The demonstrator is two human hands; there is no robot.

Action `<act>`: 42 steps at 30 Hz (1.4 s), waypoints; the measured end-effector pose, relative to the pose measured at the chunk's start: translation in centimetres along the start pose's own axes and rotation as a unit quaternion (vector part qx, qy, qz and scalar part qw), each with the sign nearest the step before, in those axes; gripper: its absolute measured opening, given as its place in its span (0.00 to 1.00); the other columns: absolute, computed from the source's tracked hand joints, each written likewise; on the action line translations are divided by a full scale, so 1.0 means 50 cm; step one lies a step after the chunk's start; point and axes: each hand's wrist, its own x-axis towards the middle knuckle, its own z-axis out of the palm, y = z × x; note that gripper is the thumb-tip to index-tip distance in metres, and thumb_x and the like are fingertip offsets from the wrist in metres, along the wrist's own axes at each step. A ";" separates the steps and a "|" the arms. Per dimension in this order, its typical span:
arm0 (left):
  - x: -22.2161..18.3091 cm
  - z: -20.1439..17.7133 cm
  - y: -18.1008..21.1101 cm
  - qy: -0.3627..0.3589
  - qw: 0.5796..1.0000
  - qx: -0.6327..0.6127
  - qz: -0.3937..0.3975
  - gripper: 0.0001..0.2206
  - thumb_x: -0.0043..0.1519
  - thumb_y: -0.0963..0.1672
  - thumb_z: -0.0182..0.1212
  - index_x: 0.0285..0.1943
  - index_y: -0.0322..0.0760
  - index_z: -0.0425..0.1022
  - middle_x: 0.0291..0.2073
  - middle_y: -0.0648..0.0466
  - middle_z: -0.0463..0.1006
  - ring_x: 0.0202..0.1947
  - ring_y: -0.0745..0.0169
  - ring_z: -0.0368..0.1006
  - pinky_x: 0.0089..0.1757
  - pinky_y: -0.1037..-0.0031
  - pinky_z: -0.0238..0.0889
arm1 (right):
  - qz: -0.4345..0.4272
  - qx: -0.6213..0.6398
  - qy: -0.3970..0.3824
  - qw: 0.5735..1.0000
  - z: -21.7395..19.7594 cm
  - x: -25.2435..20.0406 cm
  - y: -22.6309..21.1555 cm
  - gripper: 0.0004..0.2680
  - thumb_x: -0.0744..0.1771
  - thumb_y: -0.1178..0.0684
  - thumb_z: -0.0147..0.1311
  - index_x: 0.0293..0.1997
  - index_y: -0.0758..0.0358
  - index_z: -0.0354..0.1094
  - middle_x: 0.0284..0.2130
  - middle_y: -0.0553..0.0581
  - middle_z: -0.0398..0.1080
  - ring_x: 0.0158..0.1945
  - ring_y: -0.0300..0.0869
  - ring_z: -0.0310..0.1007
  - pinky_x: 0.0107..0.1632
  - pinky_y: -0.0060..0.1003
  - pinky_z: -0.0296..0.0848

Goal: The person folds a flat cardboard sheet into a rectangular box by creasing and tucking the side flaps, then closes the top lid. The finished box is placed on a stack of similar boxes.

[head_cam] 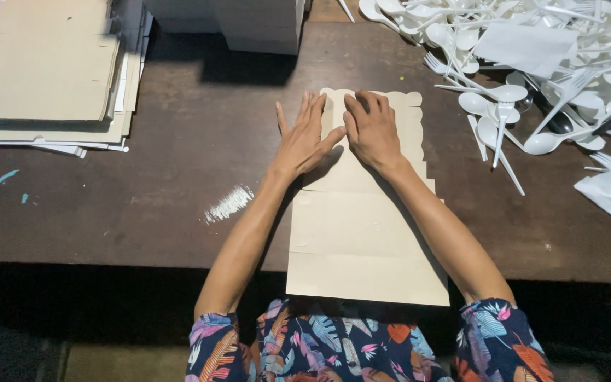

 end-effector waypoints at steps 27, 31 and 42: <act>0.062 0.067 0.054 0.084 0.809 -0.581 -0.002 0.41 0.68 0.59 0.41 0.79 0.57 0.13 0.77 0.28 0.33 0.75 0.23 0.34 0.66 0.33 0.28 | 0.014 0.047 -0.028 0.998 -0.031 0.000 -0.015 0.23 0.73 0.31 0.25 0.77 0.40 0.50 0.60 0.63 0.59 0.63 0.57 0.54 0.60 0.54 0.58; 0.056 0.028 0.039 0.215 0.849 -0.482 0.013 0.36 0.69 0.56 0.44 0.79 0.51 0.27 0.72 0.24 0.45 0.71 0.16 0.48 0.64 0.37 0.50 | 0.014 0.046 -0.048 0.998 -0.016 0.002 0.000 0.21 0.72 0.34 0.27 0.75 0.39 0.53 0.60 0.61 0.57 0.63 0.54 0.51 0.61 0.52 0.56; 0.063 0.041 -0.082 0.047 0.995 0.039 0.075 0.31 0.66 0.51 0.58 0.79 0.56 0.54 0.68 0.55 0.68 0.73 0.50 0.53 0.64 0.34 0.29 | 0.007 0.036 -0.114 0.993 -0.037 0.003 0.002 0.21 0.74 0.35 0.28 0.79 0.38 0.40 0.63 0.62 0.53 0.66 0.53 0.48 0.65 0.52 0.52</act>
